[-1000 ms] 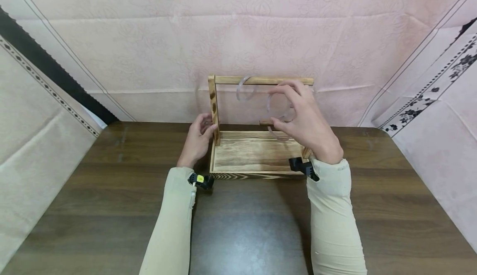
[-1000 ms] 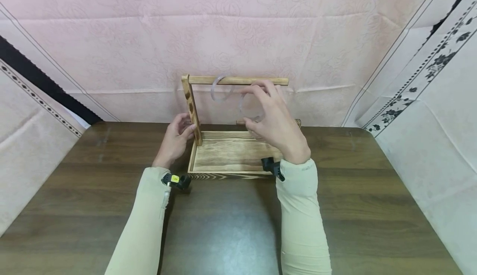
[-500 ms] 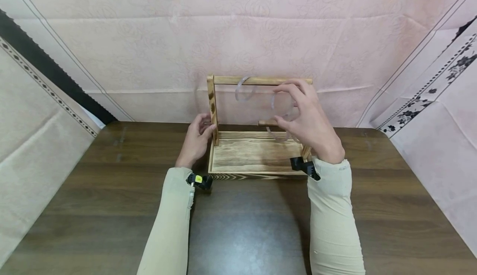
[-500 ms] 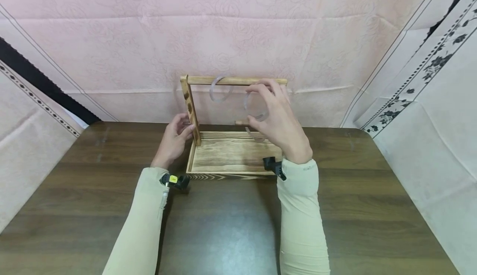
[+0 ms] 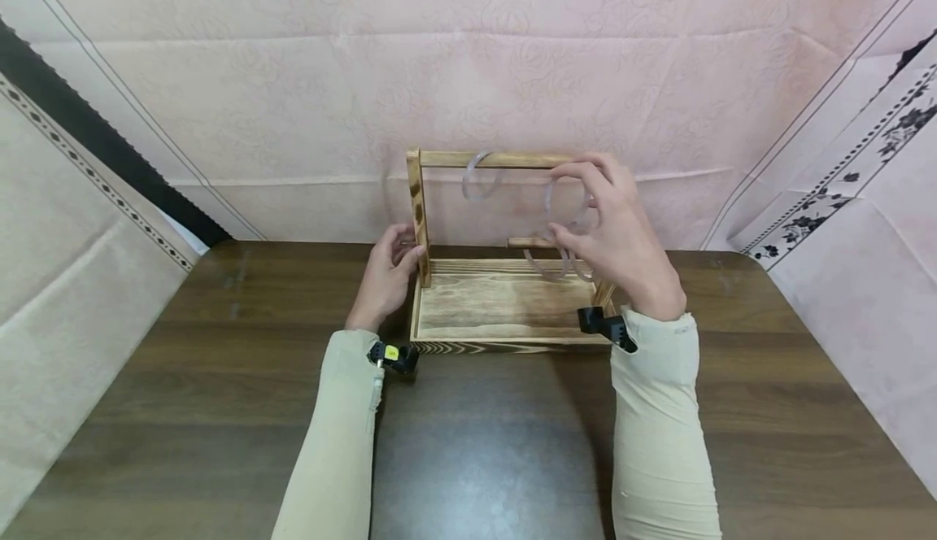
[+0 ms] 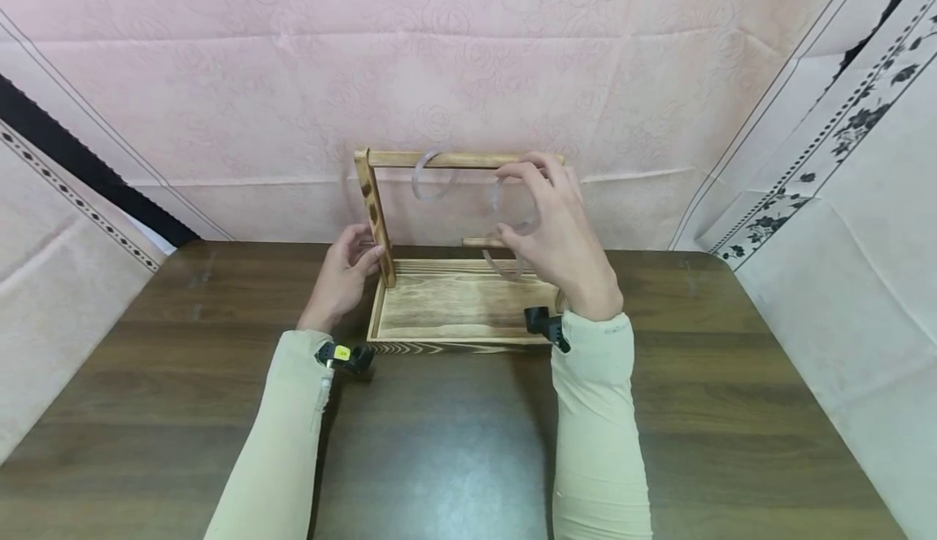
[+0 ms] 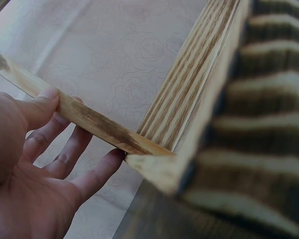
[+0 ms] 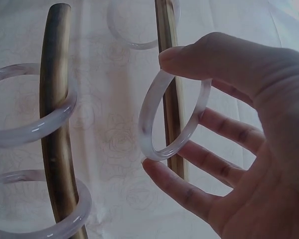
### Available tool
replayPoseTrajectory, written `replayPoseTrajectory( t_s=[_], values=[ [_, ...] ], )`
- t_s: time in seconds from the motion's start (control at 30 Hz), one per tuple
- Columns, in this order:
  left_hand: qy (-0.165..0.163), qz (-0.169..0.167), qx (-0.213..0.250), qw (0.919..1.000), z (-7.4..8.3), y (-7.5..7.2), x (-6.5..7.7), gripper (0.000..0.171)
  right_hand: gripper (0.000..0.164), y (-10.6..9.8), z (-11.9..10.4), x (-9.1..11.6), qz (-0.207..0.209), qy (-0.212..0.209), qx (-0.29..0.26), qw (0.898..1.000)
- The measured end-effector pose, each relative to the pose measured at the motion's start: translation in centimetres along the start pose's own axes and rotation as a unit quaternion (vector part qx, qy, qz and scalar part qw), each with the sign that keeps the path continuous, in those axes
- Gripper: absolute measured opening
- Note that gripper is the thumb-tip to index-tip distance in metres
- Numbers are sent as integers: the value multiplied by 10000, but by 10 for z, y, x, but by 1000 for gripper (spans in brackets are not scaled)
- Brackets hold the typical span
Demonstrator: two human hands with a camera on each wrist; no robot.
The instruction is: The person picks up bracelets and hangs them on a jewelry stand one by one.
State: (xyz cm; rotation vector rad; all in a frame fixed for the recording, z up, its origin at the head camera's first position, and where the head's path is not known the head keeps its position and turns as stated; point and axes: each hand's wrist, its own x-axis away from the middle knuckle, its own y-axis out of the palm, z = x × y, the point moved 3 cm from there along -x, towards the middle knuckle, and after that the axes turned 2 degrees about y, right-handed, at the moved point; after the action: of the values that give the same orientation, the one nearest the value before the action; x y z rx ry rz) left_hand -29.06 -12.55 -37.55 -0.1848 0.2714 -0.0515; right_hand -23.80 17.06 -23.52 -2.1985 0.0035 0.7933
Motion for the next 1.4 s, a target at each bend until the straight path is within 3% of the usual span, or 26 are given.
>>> replayPoseTrajectory(
  t_s=[1.4],
  values=[
    [-27,24,-119,9999,-1,-1,0,35,61,-11,7,2,463,109,92,9988]
  ],
)
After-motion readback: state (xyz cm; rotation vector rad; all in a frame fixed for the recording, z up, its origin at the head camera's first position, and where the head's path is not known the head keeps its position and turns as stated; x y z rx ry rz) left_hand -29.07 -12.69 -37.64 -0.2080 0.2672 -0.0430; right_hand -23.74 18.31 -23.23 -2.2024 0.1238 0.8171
